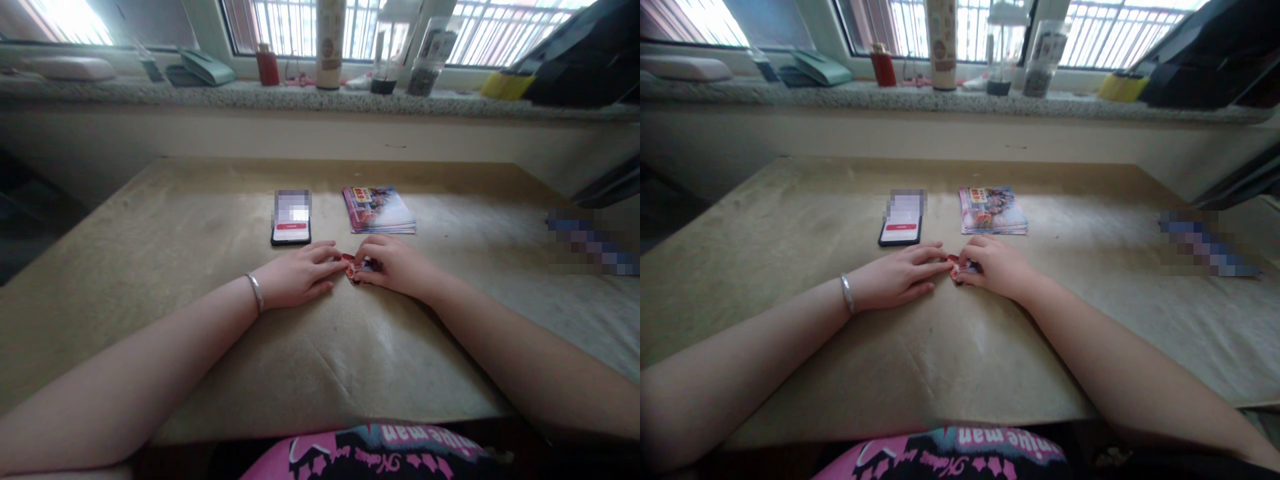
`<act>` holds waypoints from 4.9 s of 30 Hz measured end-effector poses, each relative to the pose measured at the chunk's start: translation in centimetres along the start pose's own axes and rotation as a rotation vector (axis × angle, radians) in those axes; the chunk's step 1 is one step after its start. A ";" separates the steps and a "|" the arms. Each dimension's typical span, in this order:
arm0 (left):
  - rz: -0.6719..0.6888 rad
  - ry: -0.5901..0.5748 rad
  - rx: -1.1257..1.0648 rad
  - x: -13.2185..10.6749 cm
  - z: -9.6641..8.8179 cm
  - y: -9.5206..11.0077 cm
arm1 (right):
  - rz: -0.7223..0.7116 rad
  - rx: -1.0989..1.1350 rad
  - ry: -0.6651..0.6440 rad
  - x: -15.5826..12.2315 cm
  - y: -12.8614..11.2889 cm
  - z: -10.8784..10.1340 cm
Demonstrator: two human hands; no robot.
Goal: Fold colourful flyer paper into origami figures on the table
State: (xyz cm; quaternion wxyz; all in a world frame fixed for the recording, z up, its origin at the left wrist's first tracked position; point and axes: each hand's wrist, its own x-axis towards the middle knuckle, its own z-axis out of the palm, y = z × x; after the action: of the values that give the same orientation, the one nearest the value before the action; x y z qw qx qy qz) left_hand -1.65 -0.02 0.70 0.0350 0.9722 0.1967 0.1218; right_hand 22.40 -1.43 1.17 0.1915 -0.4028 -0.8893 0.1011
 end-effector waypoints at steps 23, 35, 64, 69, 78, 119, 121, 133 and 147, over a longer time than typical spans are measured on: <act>-0.034 0.039 0.186 0.2 -0.5 0.8 | -0.097 -0.133 0.073 -0.1 0.5 0.6; -0.063 0.022 0.138 0.6 -0.5 1.2 | -0.002 -0.333 0.028 0.7 -0.9 1.0; -0.153 -0.124 0.195 0.7 -0.2 1.6 | 0.075 -0.295 0.118 0.5 -0.8 1.1; -0.134 -0.185 0.204 0.5 -0.6 1.3 | 0.143 -0.326 0.005 0.7 -0.6 1.1; -0.135 -0.138 0.223 0.7 -0.9 1.5 | 0.212 -0.418 -0.158 1.7 -1.3 0.3; -0.013 -0.075 0.118 -0.1 -1.8 0.3 | 0.277 -0.248 -0.056 0.6 -0.3 0.7; -0.011 -0.070 0.124 -0.1 -1.8 0.3 | 0.272 -0.248 -0.058 0.5 -0.2 0.7; -0.054 -0.042 0.204 0.6 -1.6 1.1 | 0.385 -0.269 -0.015 0.7 -1.8 0.9; -0.001 0.010 0.166 0.5 -1.3 0.8 | 0.323 -0.263 -0.023 0.6 -1.6 0.6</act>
State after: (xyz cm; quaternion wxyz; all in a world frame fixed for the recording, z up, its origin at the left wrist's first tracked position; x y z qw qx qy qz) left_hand -1.26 -0.58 2.17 -0.0466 0.9710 0.2070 0.1101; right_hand 20.72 -2.05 1.29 0.1082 -0.5603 -0.8210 0.0180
